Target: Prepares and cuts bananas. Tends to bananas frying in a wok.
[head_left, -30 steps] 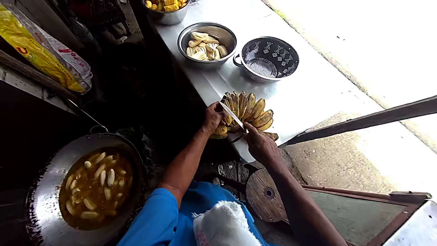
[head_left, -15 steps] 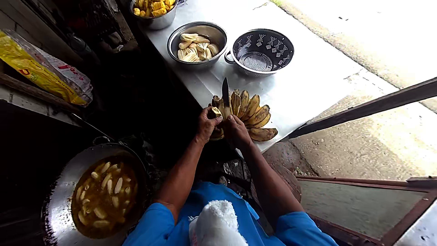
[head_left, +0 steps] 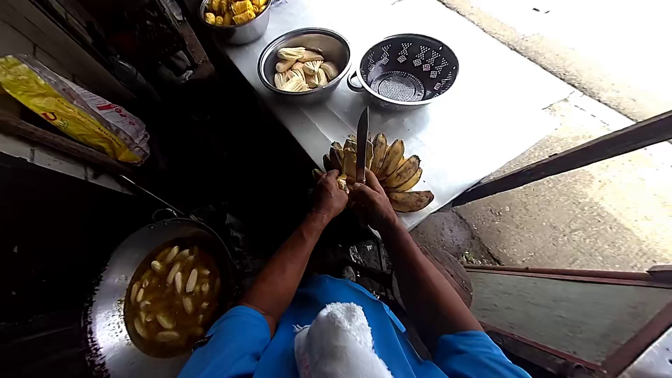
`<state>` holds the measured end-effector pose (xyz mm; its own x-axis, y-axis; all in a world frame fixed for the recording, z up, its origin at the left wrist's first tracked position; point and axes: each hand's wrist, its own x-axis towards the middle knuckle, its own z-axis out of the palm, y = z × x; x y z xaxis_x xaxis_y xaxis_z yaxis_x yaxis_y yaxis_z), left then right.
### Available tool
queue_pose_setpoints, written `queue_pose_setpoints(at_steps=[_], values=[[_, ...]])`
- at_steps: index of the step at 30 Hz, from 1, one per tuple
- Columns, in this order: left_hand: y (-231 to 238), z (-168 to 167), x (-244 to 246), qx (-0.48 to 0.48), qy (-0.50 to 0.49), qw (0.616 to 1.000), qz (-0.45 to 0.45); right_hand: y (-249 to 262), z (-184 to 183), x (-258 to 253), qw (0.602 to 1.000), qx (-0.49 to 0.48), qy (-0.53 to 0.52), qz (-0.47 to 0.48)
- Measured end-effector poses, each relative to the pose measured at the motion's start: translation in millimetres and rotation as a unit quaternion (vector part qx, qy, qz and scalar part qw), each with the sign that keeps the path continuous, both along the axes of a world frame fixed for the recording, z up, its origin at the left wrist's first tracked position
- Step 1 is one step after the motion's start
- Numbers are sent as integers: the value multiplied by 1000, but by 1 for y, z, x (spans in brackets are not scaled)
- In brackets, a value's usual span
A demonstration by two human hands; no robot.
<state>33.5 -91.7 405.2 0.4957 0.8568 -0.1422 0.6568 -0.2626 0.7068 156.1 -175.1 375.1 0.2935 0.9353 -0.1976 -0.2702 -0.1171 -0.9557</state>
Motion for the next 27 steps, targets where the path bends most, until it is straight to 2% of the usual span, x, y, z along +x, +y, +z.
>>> queue_pose_setpoints(at_steps=[3, 7, 11, 14, 18, 21, 27], values=[[16, -13, -9, -53, -81, 995, -16, 13, -4, 7, 985, -42, -156, 63], [10, -28, -33, -125, -236, 963, -12, 32, 6, 11, 916, -108, -365, 126], [8, -41, -38, -179, -306, 934, 41, 47, 20, 8, 851, -120, -473, 193], [6, -44, -41, -199, -352, 913, 53, 58, 25, 9, 832, -106, -495, 228], [10, -49, -48, -186, -375, 907, 47, 64, 22, 25, 888, -90, -380, 242], [11, -46, -49, -182, -353, 916, 53, 60, 26, 29, 895, -91, -334, 280], [-8, -40, -54, -208, -358, 909, 41, 64, 27, 23, 869, -63, -409, 273]])
